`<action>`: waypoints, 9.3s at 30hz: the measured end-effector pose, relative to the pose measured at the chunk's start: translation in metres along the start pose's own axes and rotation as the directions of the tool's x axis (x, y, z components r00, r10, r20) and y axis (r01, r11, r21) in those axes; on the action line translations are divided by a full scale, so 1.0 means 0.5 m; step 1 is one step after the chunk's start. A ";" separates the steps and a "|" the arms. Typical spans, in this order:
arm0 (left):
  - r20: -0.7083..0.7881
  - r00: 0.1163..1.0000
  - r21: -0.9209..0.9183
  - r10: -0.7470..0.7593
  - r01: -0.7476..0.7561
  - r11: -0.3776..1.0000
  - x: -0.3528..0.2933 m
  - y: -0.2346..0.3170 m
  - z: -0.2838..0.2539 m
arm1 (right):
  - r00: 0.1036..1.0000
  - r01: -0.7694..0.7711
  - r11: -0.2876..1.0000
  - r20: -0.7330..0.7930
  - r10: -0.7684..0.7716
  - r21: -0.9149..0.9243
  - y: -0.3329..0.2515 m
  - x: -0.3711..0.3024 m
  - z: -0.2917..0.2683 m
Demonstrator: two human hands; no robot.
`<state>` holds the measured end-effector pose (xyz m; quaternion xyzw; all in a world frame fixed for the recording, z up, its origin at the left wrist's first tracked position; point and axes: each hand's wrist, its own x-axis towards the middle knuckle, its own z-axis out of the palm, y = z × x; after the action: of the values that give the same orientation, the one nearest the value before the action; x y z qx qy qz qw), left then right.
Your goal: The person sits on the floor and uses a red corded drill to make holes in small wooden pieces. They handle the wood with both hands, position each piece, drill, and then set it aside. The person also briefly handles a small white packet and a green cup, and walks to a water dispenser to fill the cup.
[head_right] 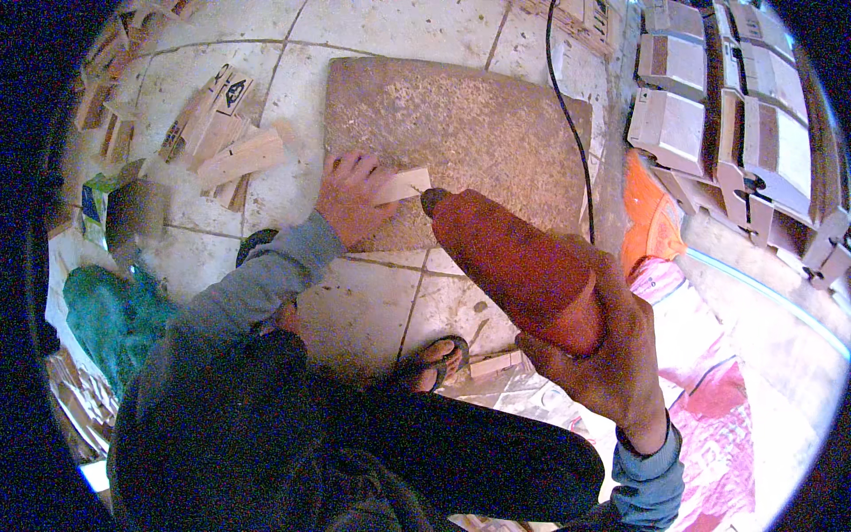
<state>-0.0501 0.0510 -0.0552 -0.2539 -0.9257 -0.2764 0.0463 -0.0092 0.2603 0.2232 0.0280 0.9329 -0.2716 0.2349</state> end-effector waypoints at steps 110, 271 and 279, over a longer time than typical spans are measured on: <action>0.331 0.931 -0.047 -0.152 0.177 0.983 -0.002 -0.005 -0.049 | 0.992 -0.126 0.987 -0.034 0.123 -0.097 -0.134 -0.023 -0.065; 0.127 0.992 -0.200 0.016 0.010 0.980 -0.006 -0.008 -0.074 | 0.872 0.143 0.467 -0.335 0.358 0.873 0.106 0.031 -0.128; 0.331 0.943 -0.066 0.019 0.003 0.998 0.023 -0.017 -0.034 | 0.792 0.524 -0.097 -0.443 0.420 0.846 0.355 0.064 0.175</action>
<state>-0.0650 0.0409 -0.0423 -0.3021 -0.9097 -0.2597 -0.1174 0.0313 0.3635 0.0560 0.2358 0.4269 -0.8517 -0.1916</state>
